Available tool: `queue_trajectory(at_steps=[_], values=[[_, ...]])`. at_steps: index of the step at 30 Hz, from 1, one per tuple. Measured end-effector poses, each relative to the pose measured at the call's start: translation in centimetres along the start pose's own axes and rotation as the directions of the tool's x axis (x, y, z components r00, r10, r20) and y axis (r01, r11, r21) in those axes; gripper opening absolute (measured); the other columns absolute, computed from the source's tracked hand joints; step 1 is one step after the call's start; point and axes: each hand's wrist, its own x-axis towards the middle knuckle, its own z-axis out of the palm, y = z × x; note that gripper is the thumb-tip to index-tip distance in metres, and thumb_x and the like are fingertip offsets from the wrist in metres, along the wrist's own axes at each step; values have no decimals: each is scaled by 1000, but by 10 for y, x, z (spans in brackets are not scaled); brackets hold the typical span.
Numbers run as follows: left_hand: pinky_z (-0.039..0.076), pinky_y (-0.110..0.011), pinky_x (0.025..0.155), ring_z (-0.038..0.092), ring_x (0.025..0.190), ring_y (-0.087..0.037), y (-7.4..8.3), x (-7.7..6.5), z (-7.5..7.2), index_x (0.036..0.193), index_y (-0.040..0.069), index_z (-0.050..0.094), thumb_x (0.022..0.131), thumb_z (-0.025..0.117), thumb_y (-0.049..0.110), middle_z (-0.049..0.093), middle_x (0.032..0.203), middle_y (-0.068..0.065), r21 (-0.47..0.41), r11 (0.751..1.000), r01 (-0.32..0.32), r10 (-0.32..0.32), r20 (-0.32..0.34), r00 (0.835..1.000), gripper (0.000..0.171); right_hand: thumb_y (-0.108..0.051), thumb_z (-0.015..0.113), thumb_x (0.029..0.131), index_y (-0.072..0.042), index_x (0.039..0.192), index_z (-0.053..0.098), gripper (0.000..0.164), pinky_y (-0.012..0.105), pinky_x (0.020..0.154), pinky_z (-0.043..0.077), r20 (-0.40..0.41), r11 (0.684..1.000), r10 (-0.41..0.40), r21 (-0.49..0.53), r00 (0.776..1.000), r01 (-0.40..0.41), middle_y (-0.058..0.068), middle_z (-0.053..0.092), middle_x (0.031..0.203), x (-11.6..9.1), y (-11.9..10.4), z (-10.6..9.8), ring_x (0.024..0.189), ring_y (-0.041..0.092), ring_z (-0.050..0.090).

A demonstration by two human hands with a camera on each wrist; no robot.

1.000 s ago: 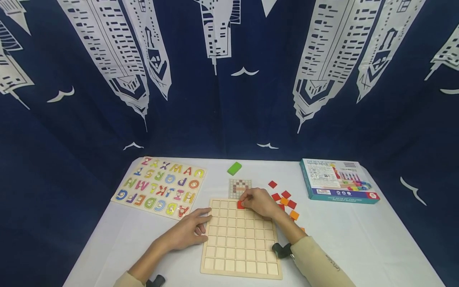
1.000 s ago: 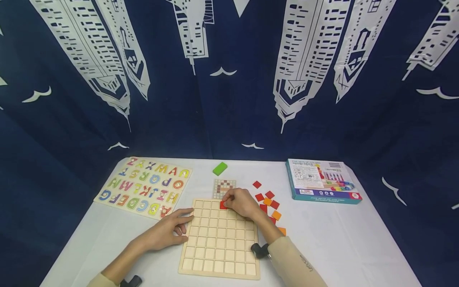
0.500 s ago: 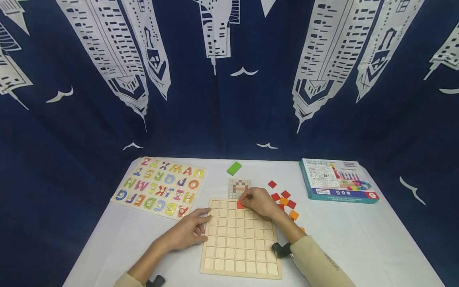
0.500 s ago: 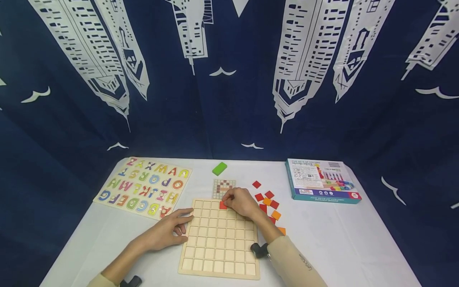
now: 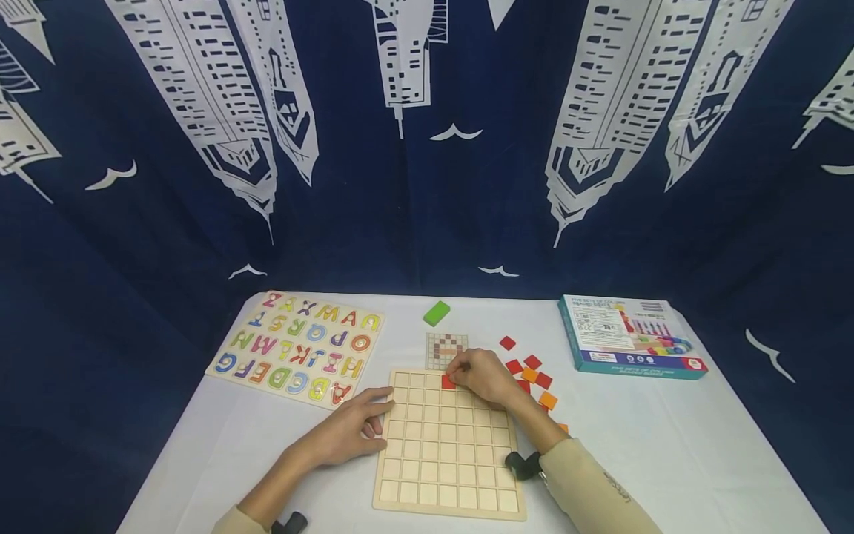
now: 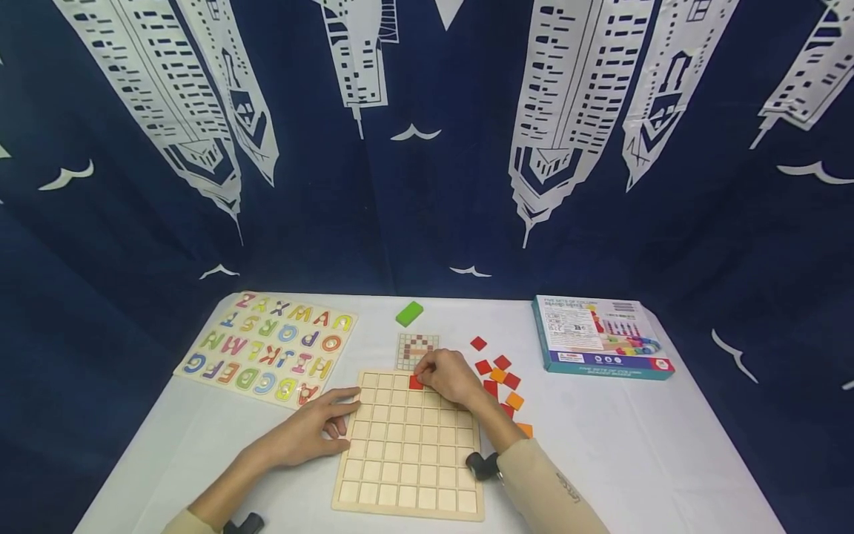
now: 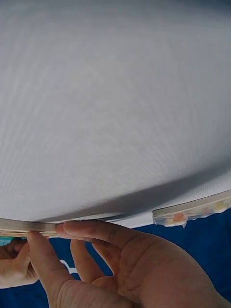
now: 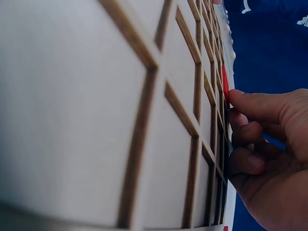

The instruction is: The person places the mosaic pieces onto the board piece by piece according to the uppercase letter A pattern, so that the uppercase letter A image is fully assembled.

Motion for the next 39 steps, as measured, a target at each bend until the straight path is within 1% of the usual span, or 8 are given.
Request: queue_trajectory(at_steps=[9,15,23,30,34,39], values=[[54,-20,77,59,83,0,3,0,0,142,-3,53,85,79,15,39,155,-11,10,1000,7,-7,1,1000,65,-7,74,87,-16,87,77,9,31,70,50,4,1000,9,4,1000,-9,-8,65,75,0,2,1,73,12,58],[54,-20,77,60,83,-1,4,-1,0,142,-4,53,85,79,14,39,155,-11,8,1000,3,-3,0,1000,65,-7,74,87,-16,87,77,10,32,72,50,5,1000,12,-6,1000,-12,-9,66,76,-1,2,1,75,12,57],[54,-20,76,60,82,-1,4,-1,0,142,-4,53,85,78,14,39,154,-11,16,1000,-3,3,-8,1000,65,-6,74,87,-16,87,76,10,32,73,50,4,1000,-3,-2,1000,3,-8,67,77,-1,1,0,75,12,57],[54,-20,76,60,82,-2,4,-1,0,142,-4,53,85,78,15,39,154,-12,15,1000,-6,6,-9,1000,65,-8,75,87,-18,87,76,10,31,71,48,1,1000,7,-4,1000,-7,-8,63,74,-1,3,0,75,12,56],[54,-20,76,60,82,-1,3,-2,0,142,-4,53,85,78,15,39,155,-12,12,1000,-5,5,-7,1000,65,-10,76,87,-19,88,76,9,30,71,47,-9,1000,15,3,1000,-15,-7,63,75,-2,3,-4,76,13,56],[54,-20,76,59,82,0,3,-1,0,142,-4,53,85,78,14,39,155,-12,7,1000,-7,7,-9,1000,65,-11,77,87,-18,88,77,7,30,71,48,-31,1000,20,-11,999,-20,-7,66,82,-5,4,-15,77,14,56]])
